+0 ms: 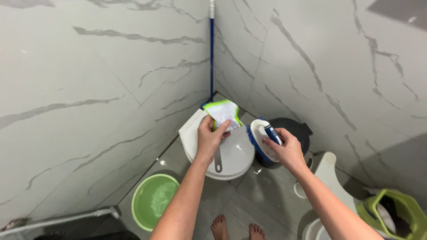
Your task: The person cleans a black trash can in a bathroom. They sprinkle powder on the lid, scrub it with a brush, rinse with water from a jug, and wipe the lid with a cloth. The person also uses a toothbrush to clean the rim.
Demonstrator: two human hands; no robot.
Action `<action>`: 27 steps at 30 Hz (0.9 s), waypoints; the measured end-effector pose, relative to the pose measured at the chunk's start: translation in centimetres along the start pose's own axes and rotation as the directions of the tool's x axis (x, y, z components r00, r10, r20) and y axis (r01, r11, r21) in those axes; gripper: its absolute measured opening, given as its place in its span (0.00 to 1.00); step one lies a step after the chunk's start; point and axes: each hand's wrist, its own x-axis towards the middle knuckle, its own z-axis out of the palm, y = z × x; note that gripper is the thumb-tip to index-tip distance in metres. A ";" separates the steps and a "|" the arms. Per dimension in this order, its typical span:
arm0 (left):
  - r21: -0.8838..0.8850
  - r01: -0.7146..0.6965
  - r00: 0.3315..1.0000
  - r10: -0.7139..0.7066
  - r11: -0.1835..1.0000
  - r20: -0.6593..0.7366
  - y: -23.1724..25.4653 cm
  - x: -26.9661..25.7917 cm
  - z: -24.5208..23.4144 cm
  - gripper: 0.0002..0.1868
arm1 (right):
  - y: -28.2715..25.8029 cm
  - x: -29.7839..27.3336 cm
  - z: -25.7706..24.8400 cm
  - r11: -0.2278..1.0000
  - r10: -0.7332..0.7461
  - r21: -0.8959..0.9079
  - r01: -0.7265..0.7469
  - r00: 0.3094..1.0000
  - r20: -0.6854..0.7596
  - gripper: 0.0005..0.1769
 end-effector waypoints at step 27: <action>-0.110 0.204 0.976 -0.194 0.973 0.099 -8.7 3.4 6.8 0.28 | 17.6 -1.5 -7.5 0.776 0.439 0.559 -0.291 0.886 -0.149 0.11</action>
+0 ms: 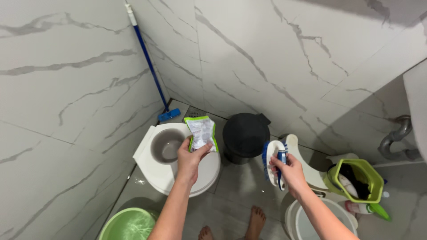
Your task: The person cleans a black trash can in a bathroom. They sprinkle powder on the lid, scrub it with a brush, rinse with water from a jug, and wipe the lid with a cloth. The person also uses a toothbrush to clean the rim.
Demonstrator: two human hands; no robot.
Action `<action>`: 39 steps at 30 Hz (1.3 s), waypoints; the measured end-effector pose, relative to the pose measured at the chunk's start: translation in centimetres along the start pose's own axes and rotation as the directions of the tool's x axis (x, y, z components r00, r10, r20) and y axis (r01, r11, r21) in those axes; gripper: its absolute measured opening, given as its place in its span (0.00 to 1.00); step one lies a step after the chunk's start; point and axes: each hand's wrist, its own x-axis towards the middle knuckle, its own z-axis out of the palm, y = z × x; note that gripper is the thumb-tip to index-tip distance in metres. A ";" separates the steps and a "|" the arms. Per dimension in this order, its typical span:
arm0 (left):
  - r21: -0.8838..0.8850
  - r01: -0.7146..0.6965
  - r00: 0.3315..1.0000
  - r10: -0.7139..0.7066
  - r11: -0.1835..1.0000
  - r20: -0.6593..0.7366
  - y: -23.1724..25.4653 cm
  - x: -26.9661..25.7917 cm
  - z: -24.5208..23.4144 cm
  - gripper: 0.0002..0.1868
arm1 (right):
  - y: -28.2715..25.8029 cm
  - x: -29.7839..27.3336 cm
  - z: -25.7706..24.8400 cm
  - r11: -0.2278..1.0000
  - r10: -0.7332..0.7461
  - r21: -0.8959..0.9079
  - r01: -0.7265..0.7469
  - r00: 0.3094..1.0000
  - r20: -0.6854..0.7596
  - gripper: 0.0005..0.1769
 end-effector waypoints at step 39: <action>0.957 -0.289 0.947 0.144 -0.010 0.288 -18.4 14.8 10.3 0.18 | 8.0 13.9 -5.4 0.950 0.083 -0.303 -0.075 0.996 0.014 0.20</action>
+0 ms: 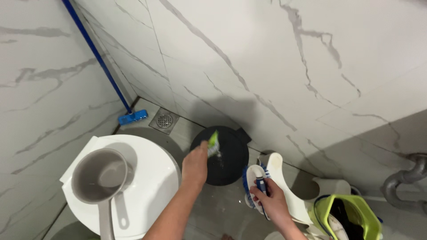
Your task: The person cleans a black trash can in a bathroom. They sprinkle powder on the lid, scrub it with a brush, rinse with water from a jug, and wipe the lid with a cloth. The person also uses a toothbrush to clean the rim.
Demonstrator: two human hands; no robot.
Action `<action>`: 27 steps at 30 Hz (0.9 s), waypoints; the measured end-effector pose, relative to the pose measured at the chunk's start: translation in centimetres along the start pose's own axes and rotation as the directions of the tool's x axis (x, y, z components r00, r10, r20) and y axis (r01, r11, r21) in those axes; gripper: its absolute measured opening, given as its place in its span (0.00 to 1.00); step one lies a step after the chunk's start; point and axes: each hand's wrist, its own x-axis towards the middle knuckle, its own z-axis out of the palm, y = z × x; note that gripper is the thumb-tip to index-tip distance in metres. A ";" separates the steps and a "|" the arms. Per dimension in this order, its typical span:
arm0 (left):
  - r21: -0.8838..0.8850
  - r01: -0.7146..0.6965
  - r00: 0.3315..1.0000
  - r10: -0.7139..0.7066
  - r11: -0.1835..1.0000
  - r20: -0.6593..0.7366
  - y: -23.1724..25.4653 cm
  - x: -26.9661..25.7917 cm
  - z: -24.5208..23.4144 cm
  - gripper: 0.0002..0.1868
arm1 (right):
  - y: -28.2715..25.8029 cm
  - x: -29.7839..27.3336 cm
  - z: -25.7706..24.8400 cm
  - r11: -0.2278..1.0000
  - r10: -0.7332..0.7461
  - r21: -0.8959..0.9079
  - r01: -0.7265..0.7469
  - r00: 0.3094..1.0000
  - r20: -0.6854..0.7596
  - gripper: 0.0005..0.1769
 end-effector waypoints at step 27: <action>-0.124 -0.012 0.999 0.008 0.992 -0.035 -0.3 2.6 1.0 0.12 | 1.0 3.5 3.6 0.998 -0.021 0.053 0.022 0.999 -0.024 0.24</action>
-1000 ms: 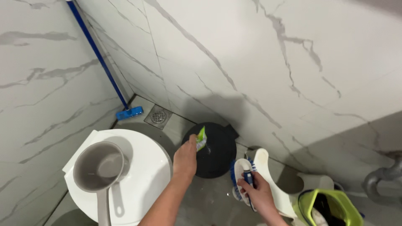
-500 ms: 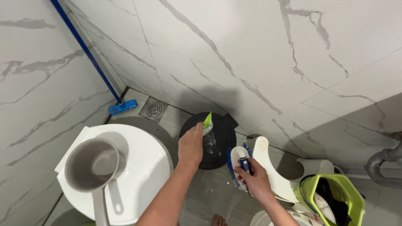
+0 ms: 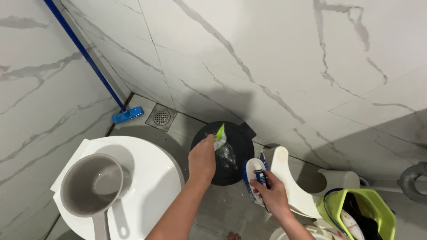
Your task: The person cleans a black trash can in a bathroom. They sprinkle powder on the lid, scrub it with a brush, rinse with water from a jug, and wipe the lid with a cloth. The person also uses a toothbrush to clean the rim.
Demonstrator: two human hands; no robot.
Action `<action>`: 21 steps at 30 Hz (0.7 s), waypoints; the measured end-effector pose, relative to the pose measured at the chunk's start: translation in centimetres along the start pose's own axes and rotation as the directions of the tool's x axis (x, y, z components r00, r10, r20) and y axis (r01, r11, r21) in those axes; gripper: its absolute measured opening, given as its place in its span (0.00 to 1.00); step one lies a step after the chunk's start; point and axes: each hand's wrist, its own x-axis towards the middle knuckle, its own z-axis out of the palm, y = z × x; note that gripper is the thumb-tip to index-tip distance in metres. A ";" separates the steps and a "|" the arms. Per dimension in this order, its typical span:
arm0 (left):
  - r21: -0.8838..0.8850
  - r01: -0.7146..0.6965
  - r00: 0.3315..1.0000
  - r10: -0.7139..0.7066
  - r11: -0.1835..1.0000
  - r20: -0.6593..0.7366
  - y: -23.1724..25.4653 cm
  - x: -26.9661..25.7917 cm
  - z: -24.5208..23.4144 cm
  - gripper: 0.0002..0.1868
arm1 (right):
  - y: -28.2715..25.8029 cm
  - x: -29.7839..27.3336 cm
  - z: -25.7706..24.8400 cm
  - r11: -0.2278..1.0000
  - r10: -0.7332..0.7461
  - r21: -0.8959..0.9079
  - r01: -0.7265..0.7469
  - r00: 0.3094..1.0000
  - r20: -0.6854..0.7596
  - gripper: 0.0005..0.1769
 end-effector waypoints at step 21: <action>-0.141 0.057 0.993 -0.071 0.988 -0.099 -1.4 0.2 -0.6 0.13 | -2.8 2.5 3.7 0.989 -0.093 -0.111 0.096 0.995 0.040 0.29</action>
